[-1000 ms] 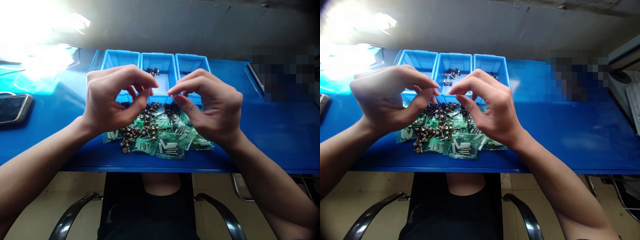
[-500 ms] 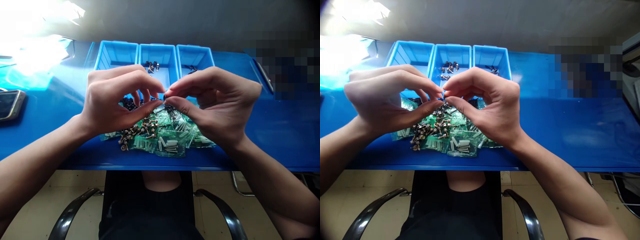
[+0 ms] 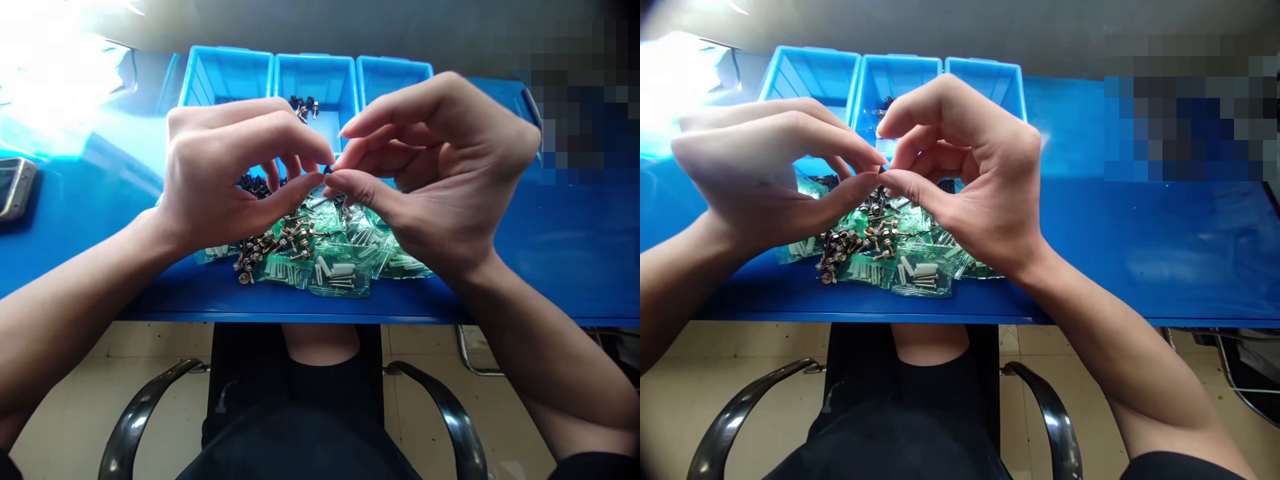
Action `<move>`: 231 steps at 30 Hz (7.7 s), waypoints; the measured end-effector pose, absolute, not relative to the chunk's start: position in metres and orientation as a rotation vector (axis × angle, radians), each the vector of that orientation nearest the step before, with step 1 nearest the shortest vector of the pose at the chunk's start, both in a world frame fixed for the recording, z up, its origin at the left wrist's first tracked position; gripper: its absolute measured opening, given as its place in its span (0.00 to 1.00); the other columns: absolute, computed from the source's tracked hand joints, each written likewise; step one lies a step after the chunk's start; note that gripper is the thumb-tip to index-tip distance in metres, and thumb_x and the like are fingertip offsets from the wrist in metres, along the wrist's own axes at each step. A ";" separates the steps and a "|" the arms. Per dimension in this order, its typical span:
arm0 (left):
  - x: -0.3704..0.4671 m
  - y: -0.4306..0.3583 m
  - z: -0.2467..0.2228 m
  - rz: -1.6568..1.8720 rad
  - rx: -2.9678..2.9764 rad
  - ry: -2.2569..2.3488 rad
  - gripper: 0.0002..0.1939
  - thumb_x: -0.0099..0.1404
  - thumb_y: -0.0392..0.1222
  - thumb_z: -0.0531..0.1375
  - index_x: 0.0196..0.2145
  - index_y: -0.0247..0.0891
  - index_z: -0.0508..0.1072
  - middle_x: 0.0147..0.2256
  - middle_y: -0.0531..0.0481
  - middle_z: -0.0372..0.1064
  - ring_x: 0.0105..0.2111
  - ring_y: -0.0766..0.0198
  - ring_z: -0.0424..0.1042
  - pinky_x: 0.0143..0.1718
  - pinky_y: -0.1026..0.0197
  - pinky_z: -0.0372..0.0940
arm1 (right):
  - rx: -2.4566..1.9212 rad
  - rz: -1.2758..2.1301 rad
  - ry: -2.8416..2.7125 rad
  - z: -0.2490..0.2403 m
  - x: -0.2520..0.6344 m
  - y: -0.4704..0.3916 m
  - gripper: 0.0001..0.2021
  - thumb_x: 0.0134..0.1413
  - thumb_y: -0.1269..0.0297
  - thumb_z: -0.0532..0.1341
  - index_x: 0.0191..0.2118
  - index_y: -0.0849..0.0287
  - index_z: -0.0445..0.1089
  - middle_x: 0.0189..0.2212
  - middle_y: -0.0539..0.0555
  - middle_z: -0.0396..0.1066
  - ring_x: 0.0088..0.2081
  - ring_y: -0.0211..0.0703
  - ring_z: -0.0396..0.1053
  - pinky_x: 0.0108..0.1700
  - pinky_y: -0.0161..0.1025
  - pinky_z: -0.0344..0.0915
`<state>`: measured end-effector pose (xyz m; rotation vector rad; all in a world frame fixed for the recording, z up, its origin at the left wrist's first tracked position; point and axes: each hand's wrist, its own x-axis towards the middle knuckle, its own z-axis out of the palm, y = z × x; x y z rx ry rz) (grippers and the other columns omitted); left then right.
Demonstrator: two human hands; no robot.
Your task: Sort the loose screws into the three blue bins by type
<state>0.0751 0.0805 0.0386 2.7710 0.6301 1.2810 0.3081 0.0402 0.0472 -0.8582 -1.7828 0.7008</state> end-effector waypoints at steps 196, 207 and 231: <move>0.066 0.093 0.035 1.494 2.793 0.876 0.08 0.72 0.32 0.63 0.46 0.41 0.77 0.40 0.53 0.80 0.36 0.66 0.78 0.34 0.62 0.76 | -0.706 -0.076 -2.484 0.036 0.328 0.064 0.12 0.75 0.76 0.59 0.54 0.62 0.79 0.45 0.60 0.80 0.40 0.45 0.78 0.37 0.43 0.75; 0.072 0.083 0.036 1.378 2.800 0.697 0.07 0.74 0.35 0.64 0.47 0.43 0.77 0.41 0.51 0.80 0.37 0.66 0.79 0.36 0.60 0.77 | -1.006 0.395 -2.007 0.032 0.324 0.047 0.17 0.66 0.69 0.67 0.55 0.41 0.78 0.45 0.54 0.83 0.45 0.56 0.80 0.47 0.58 0.84; 0.070 0.081 0.034 1.393 3.029 0.678 0.03 0.78 0.40 0.65 0.48 0.42 0.78 0.40 0.55 0.81 0.40 0.67 0.82 0.43 0.64 0.78 | -0.804 0.605 -1.785 0.034 0.308 0.051 0.09 0.61 0.76 0.72 0.40 0.53 0.82 0.37 0.48 0.83 0.38 0.42 0.81 0.43 0.44 0.84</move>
